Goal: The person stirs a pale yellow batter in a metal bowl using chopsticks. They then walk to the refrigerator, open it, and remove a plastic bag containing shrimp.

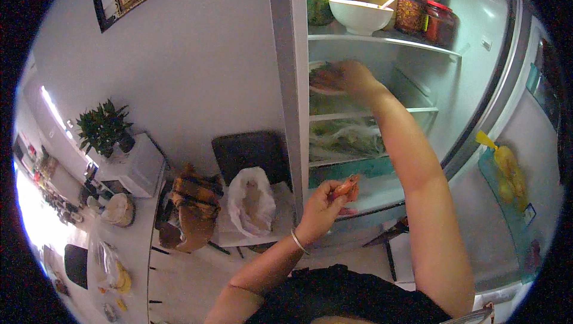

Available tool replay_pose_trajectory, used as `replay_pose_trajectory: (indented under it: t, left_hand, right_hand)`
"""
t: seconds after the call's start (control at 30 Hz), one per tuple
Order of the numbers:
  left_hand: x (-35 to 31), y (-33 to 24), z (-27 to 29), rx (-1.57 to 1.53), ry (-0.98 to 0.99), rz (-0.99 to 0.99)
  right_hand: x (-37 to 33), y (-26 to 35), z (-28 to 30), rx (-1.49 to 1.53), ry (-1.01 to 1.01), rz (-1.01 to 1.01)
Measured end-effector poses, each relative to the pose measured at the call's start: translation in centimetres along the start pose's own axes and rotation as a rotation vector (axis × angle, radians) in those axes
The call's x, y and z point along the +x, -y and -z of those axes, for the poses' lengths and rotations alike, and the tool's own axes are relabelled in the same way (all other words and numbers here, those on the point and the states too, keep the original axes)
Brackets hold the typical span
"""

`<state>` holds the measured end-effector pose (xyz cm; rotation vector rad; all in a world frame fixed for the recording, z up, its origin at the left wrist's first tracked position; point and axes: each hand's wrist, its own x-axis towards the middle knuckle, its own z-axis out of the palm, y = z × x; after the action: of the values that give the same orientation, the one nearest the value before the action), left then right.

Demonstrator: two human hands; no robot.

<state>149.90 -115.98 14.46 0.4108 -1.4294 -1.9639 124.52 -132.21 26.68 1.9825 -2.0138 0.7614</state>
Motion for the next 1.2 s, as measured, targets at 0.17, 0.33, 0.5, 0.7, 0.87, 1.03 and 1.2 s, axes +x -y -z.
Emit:
replay_pose_trajectory:
  t: [0.17,0.33,0.5,0.7,0.87,1.03,1.2]
  left_hand:
    - [0.2,-0.5,0.2,-0.060,0.142,0.178]
    - [0.1,0.6,0.6,-0.172,0.113,0.148]
    - [0.9,1.8,0.5,-0.315,0.091,0.025]
    - [2.0,1.2,-0.5,-0.748,0.105,0.058]
    - [2.0,0.6,-1.9,-0.753,0.065,0.041]
    - [1.6,2.1,-0.5,-0.611,0.064,0.059]
    - [1.0,1.2,-0.7,-0.403,0.179,0.174]
  right_hand:
    - [1.0,-2.5,-1.1,0.176,0.075,-0.098]
    - [-1.4,0.3,1.3,0.128,-0.334,-0.110]
    - [-11.6,5.3,4.5,0.465,-0.595,-0.017]
    - [-21.5,9.5,0.9,0.969,-0.470,-0.196]
    - [-23.4,10.4,2.2,0.554,-0.385,0.115]
    - [-18.1,8.2,5.7,0.437,-0.299,0.192]
    - [-4.0,4.4,4.3,0.027,-0.025,0.025]
